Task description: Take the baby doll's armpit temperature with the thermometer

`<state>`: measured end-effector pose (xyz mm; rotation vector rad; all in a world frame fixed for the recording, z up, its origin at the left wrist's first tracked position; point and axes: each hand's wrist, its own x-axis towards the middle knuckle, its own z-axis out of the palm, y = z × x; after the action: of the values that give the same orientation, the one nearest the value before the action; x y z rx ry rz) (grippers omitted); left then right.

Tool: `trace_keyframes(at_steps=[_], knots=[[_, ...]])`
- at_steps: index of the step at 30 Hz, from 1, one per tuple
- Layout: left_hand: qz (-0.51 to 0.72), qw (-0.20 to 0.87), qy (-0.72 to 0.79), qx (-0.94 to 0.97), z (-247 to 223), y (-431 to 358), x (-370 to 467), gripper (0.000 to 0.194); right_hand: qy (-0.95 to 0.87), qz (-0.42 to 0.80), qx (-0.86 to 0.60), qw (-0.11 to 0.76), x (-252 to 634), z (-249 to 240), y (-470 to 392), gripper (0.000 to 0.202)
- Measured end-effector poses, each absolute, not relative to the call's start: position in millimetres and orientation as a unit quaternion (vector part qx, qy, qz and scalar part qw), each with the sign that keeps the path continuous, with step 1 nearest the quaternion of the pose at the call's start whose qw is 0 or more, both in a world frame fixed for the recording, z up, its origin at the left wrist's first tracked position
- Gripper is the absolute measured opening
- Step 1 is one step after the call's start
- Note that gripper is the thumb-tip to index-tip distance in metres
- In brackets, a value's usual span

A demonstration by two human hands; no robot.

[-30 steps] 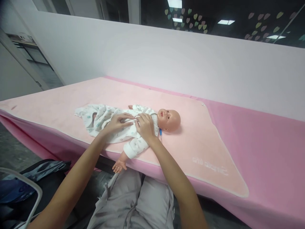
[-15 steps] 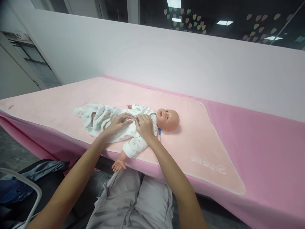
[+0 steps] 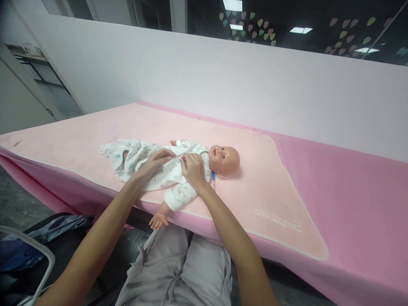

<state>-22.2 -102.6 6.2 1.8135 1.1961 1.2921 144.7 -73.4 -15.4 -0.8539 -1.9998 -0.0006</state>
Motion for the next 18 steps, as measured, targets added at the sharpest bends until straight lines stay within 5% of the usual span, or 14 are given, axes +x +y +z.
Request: trace_keyframes(at_steps=[11, 18], knots=[[0.397, 0.053, 0.521, 0.753, -15, -120, -32, 0.037, -0.868, -0.129, -0.26, 0.403, 148, -14, -78, 0.017], [0.431, 0.097, 0.521, 0.73, -19, -142, -55, 0.045, -0.902, -0.1, -0.226, 0.353, 130, -9, -93, 0.034]])
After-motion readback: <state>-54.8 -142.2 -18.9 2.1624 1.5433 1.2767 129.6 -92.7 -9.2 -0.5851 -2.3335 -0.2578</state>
